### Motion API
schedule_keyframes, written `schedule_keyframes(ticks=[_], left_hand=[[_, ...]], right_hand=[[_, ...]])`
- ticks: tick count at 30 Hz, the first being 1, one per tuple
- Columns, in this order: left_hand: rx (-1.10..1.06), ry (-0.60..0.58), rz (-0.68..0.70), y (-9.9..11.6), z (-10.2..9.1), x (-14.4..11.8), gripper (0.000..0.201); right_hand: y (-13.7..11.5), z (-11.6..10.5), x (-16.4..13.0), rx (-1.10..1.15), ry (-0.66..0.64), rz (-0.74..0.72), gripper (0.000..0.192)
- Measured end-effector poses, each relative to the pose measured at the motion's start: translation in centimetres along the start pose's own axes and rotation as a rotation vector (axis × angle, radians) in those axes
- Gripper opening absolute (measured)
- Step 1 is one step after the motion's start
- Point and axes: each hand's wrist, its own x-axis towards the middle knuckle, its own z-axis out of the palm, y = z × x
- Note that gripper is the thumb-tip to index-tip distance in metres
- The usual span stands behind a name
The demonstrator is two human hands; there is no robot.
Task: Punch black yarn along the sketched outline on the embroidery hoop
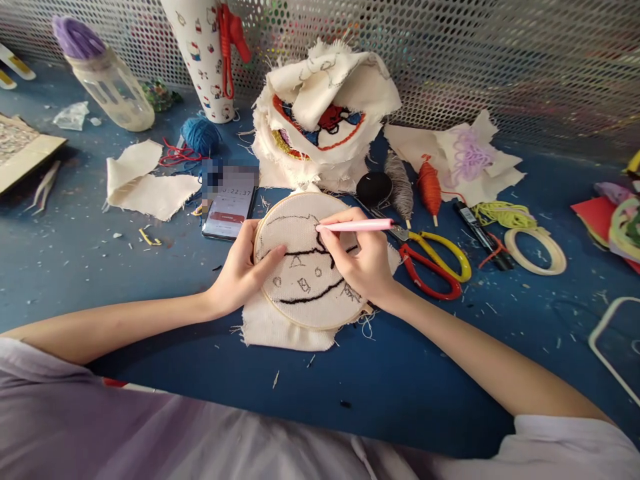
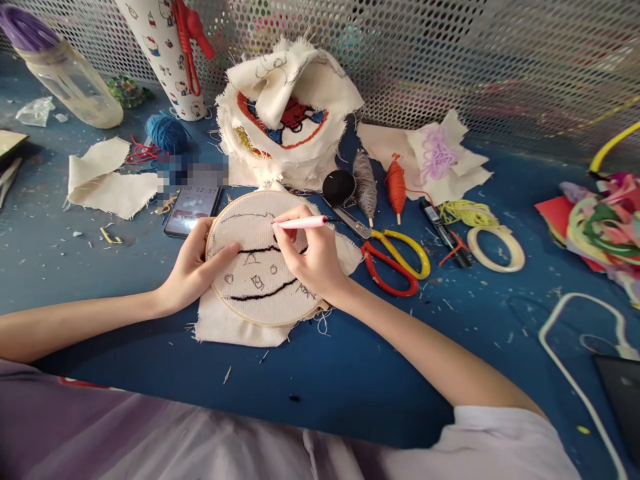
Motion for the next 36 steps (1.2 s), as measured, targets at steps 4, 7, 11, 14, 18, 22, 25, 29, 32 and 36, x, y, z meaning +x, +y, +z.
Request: schedule_keyframes(ticks=[4,7,11,14,18,22,25,29,32,36], left_hand=[[-0.171,-0.034,-0.134,0.9,-0.2,0.5,0.045],[-0.278,-0.071,-0.206,1.7,-0.7,1.1,0.054],[-0.366,-0.152,-0.283,2.4,-1.2,1.7,0.022],[-0.404,-0.22,-0.36,2.6,-1.1,1.8,0.021],[-0.319,-0.243,-0.389,2.4,-0.7,1.4,0.03],[-0.214,-0.203,-0.299,1.6,-0.5,1.0,0.028],[-0.2,-0.194,-0.267,1.1,-0.4,0.7,0.025],[-0.116,-0.119,-0.173,0.7,-0.1,0.4,0.024],[-0.085,-0.111,-0.141,0.6,0.0,0.4,0.024],[-0.083,-0.122,-0.141,0.6,0.0,0.5,0.025]], right_hand=[[0.2,0.0,0.1,0.062,0.026,0.09,0.003],[0.2,-0.1,0.0,0.105,0.024,0.137,0.005],[0.0,-0.2,-0.1,0.142,-0.002,0.128,0.006],[-0.2,-0.3,-0.1,0.15,-0.058,0.119,0.007],[-0.2,-0.4,-0.1,0.139,-0.151,0.092,0.007],[-0.3,-0.3,-0.2,0.087,-0.193,0.023,0.004],[-0.6,-0.2,-0.3,0.04,-0.221,-0.022,0.005],[-0.9,0.0,-0.7,-0.018,-0.169,-0.037,0.004],[-0.5,0.2,-1.0,0.027,-0.068,-0.037,0.002],[0.4,0.2,-1.3,0.111,0.022,0.023,0.003]])
